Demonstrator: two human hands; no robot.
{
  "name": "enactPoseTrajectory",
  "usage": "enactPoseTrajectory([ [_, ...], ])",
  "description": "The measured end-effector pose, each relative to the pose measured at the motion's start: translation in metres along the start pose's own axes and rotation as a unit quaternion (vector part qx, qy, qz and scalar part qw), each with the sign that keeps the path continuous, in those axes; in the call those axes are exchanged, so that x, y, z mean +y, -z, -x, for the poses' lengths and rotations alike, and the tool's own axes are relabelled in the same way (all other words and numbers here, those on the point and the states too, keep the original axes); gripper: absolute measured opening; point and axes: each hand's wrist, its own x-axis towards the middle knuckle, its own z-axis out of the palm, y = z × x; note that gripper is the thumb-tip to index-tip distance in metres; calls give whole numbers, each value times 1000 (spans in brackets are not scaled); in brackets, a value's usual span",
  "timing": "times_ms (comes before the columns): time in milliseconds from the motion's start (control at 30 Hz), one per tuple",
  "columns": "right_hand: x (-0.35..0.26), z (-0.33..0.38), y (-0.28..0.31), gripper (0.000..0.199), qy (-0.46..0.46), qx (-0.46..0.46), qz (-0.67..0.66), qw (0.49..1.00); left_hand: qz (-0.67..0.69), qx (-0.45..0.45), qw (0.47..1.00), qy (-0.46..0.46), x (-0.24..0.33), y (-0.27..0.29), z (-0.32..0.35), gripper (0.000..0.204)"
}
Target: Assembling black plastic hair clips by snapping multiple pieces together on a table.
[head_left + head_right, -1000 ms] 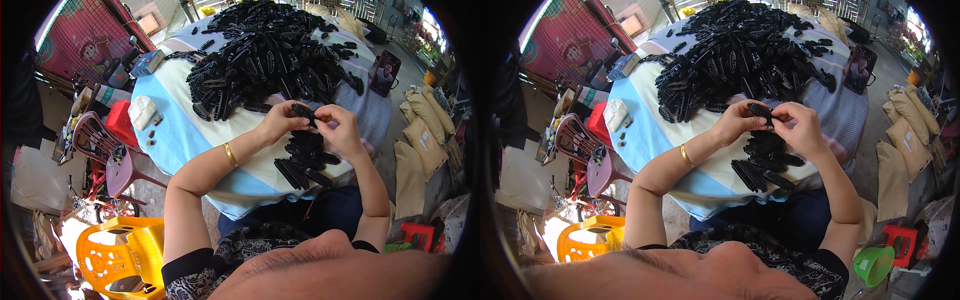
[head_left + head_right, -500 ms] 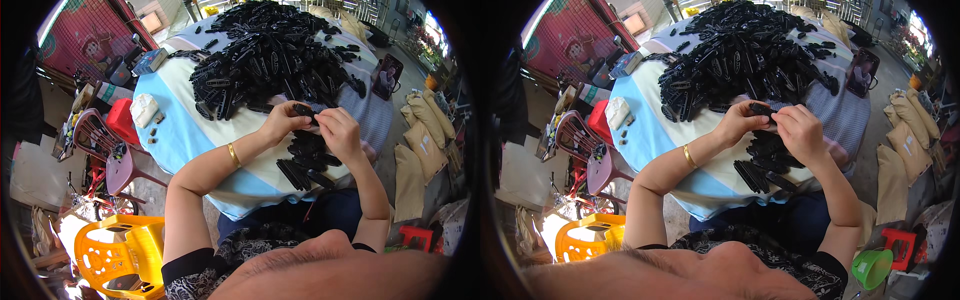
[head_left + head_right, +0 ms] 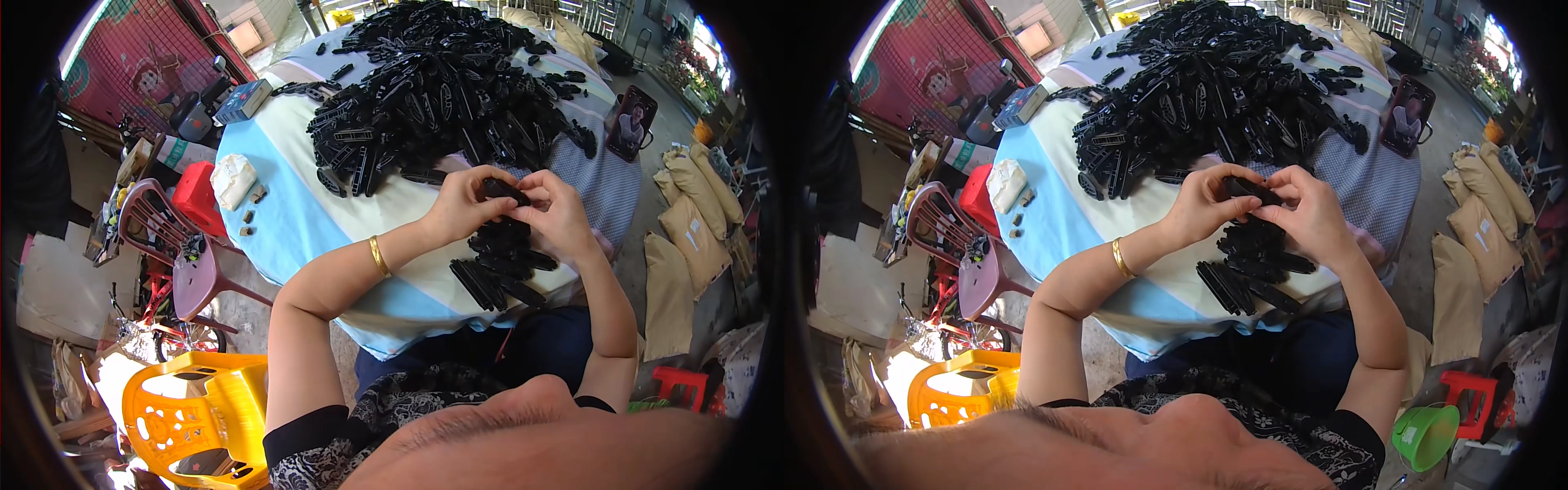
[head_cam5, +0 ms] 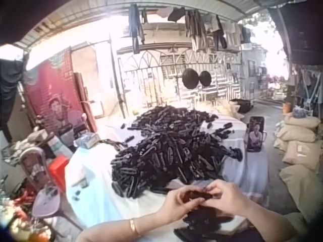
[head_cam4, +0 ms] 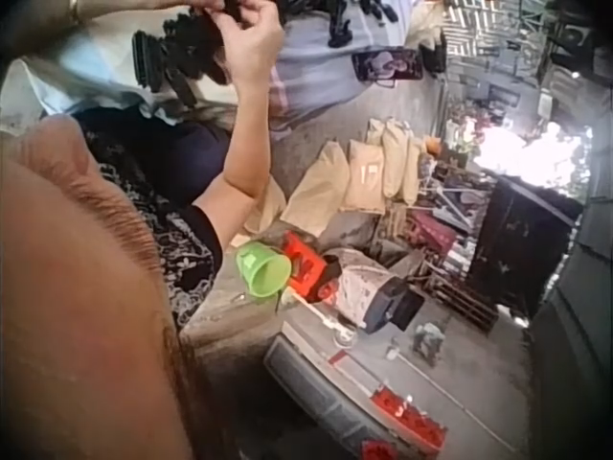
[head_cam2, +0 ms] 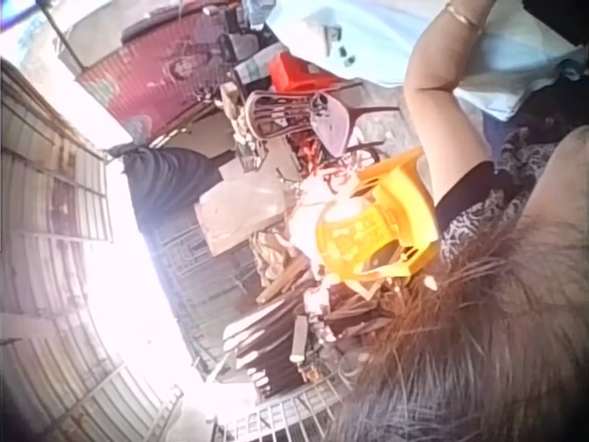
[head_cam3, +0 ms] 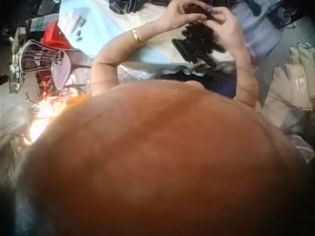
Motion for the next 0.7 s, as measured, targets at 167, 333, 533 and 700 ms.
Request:
enactPoseTrajectory([
  [167,-1,-1,-7,32,32,41,88,995,-61,15,996,-63,1,2,0,33],
  [333,-1,-5,-5,34,-14,26,-52,998,-98,1,995,-30,15,6,-3,42],
  [533,7,-7,-4,34,-6,12,-144,989,-159,-19,979,-125,15,5,-1,42],
  [700,51,-43,63,28,30,24,-78,996,-161,32,982,-93,12,16,-9,46],
])
